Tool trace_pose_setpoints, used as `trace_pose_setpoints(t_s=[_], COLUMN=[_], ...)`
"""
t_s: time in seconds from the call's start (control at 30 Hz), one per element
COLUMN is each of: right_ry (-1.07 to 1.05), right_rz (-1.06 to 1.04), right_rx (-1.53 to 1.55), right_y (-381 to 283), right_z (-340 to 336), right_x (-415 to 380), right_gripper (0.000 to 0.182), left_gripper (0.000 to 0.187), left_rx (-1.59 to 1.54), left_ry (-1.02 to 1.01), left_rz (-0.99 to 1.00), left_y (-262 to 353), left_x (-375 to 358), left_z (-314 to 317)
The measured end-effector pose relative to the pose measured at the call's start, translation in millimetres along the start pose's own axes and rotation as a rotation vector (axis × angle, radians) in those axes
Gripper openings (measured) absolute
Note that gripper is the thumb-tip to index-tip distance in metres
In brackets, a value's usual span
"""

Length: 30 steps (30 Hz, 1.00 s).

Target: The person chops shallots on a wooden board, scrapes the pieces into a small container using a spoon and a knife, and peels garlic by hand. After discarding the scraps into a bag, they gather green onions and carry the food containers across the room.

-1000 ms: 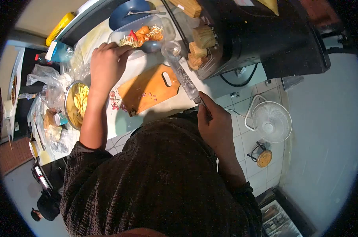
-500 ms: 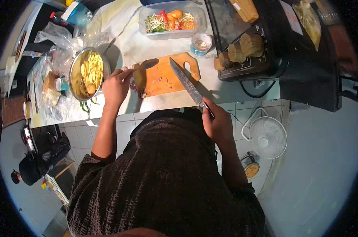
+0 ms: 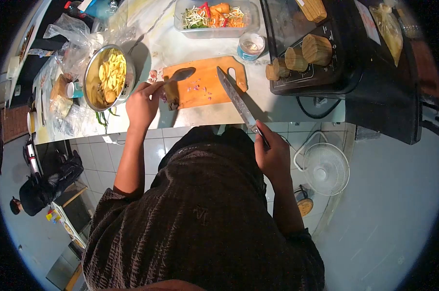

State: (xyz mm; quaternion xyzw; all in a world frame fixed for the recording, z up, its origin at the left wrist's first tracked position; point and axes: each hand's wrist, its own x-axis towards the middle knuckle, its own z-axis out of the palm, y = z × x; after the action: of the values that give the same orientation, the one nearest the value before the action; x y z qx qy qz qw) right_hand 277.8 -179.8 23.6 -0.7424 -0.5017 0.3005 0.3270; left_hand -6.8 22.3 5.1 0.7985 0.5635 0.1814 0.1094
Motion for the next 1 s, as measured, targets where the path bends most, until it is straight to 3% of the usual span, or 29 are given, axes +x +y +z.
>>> trace_pose_setpoints(t_s=[0.27,0.53,0.8,1.0], right_ry=[-0.037,-0.012,-0.091,-0.132], right_rz=[-0.072,-0.100,-0.121,-0.091], right_rx=[-0.093,-0.121,-0.158,-0.164], right_y=[-7,-1,1,-9], right_z=[2,1,8,6], right_x=[10,12,16,20], right_gripper=[0.032,0.033,0.036,0.034], left_gripper=[0.014,0.015,0.022,0.021], left_rx=[0.033,0.012,0.093,0.041], left_ry=[-0.044,0.003,-0.252,-0.249], left_rz=[0.015,-0.165,-0.368,-0.349], left_y=[6,6,19,32], left_x=[-8,-23,-33,-25], left_z=[8,-15,-25,-15])
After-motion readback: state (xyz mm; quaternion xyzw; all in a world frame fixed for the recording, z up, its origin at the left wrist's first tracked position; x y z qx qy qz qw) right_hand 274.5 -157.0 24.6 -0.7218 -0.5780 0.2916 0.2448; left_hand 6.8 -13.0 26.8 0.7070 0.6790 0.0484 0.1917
